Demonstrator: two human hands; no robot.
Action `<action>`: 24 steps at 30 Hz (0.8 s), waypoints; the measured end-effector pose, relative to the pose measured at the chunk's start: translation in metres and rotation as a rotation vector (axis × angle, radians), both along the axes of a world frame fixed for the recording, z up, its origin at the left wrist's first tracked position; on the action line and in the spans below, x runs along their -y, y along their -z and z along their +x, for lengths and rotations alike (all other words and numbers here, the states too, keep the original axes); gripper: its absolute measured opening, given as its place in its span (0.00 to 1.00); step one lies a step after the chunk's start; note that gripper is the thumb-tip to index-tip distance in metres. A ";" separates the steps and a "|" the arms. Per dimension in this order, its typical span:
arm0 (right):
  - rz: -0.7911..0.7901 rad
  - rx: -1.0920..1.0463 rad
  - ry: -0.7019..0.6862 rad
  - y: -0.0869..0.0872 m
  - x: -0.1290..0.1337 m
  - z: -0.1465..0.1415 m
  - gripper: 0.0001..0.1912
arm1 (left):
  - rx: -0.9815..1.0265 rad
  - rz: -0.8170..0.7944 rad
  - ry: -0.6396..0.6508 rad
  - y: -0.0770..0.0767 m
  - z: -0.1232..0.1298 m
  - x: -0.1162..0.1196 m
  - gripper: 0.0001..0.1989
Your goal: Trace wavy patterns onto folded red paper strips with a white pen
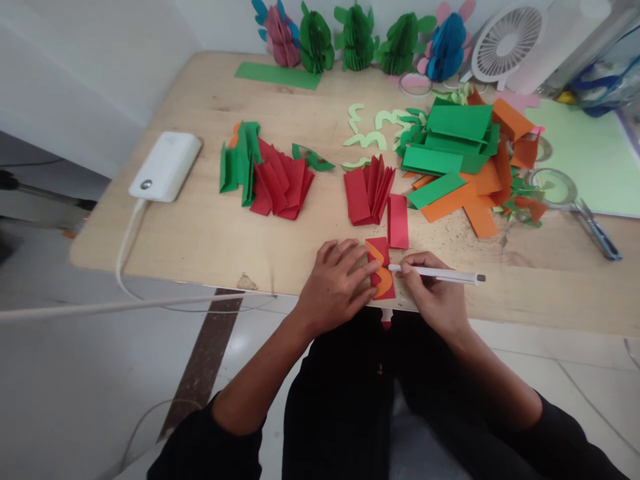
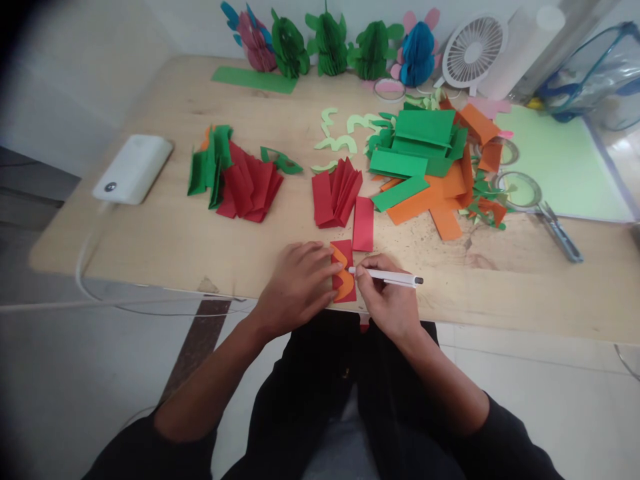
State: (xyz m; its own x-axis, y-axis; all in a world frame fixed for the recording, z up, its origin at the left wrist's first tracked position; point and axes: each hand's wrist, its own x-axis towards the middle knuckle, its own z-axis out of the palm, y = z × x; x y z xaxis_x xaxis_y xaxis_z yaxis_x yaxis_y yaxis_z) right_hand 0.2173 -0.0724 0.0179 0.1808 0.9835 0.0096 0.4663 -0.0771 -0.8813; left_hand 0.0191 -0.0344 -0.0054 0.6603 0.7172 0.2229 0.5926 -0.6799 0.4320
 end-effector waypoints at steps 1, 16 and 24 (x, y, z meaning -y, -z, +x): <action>0.003 -0.016 0.012 0.000 0.000 0.000 0.08 | -0.003 0.001 0.001 0.000 0.000 0.000 0.17; 0.026 0.053 -0.012 -0.001 0.000 -0.002 0.09 | -0.007 0.002 0.003 0.000 0.000 0.000 0.18; 0.090 0.004 0.054 0.007 0.004 0.003 0.09 | 0.006 0.009 0.002 0.001 0.000 0.000 0.18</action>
